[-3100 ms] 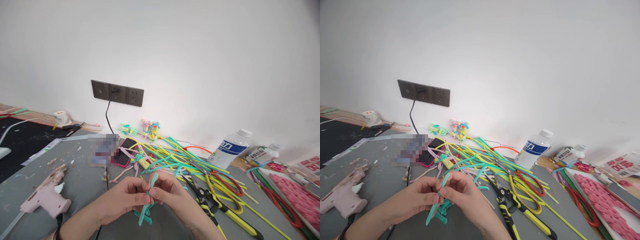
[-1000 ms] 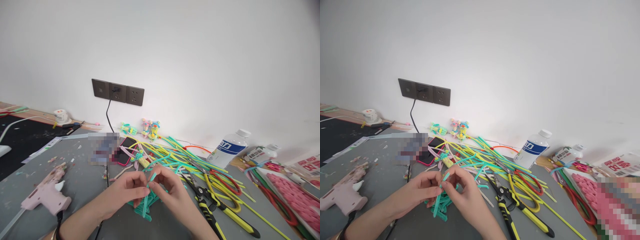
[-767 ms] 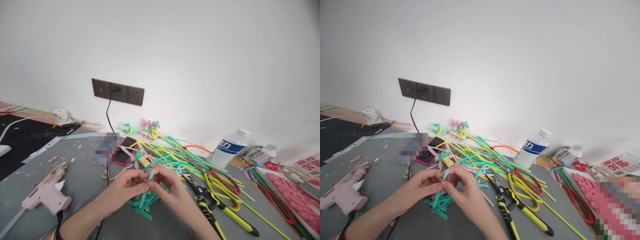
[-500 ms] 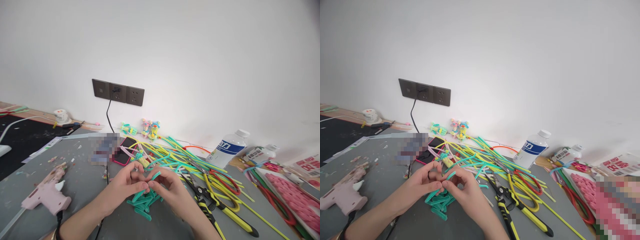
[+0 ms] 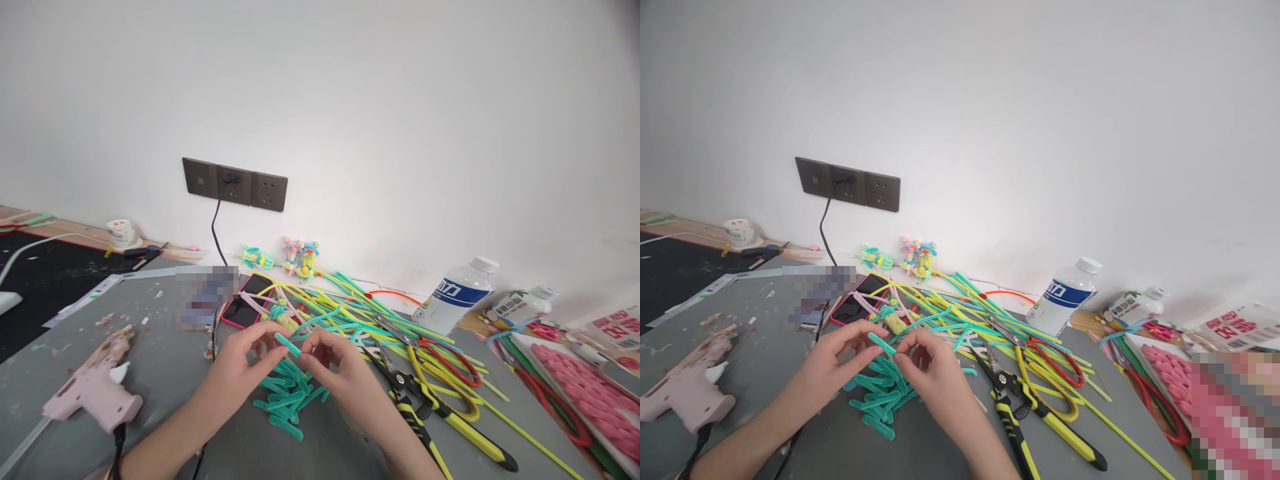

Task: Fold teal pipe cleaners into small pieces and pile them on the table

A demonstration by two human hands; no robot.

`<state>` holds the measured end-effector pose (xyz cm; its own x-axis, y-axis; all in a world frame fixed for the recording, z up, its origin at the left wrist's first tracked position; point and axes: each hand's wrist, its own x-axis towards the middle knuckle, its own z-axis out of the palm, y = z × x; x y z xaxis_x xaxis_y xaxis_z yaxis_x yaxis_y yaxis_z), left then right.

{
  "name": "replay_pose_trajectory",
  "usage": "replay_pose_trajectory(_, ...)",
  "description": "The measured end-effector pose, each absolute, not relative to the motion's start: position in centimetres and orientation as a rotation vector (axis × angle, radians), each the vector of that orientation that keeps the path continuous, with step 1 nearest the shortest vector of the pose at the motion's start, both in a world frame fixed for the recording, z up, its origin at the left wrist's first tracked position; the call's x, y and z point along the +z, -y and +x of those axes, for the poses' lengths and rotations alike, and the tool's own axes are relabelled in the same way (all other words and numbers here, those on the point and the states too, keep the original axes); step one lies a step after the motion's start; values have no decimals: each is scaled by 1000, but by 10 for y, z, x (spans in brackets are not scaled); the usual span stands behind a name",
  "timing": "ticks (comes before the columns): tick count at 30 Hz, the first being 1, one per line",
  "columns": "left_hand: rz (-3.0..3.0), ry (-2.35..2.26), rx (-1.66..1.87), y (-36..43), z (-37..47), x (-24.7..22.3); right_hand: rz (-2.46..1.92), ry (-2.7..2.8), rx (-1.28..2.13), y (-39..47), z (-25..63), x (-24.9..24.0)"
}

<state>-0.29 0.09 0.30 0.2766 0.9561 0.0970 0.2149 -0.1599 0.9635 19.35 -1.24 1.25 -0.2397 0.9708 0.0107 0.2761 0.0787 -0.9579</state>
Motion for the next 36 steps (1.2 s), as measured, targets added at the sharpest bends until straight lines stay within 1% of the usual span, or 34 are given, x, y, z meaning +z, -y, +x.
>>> replay_pose_trajectory(3, 1823, -1197, 890, -3, -3, -4, -1259, 1547, 1235, 11, 197, 12)
replay_pose_trajectory(8, 2088, -1365, 612, -1, -2, -14, -1217, 1422, 1333, 7, 203, 14)
replay_pose_trajectory(10, 2147, -1383, 570, 0, -2, -14, -1214, 1373, 1380, 6, 204, 14)
replay_pose_trajectory(19, 2037, -1110, 908, -6, -5, -13, -1143, 1316, 1607, 2, 215, 13)
replay_pose_trajectory(28, 1645, -1006, 961, -1, -3, 1, -1168, 1326, 1619, 1, 213, 11)
replay_pose_trajectory(32, 1577, -1046, 993, -1, -4, 1, -1151, 1346, 1599, 2, 213, 9)
replay_pose_trajectory(36, 1404, -978, 999, -2, -3, 2, -1130, 1386, 1546, 5, 208, 12)
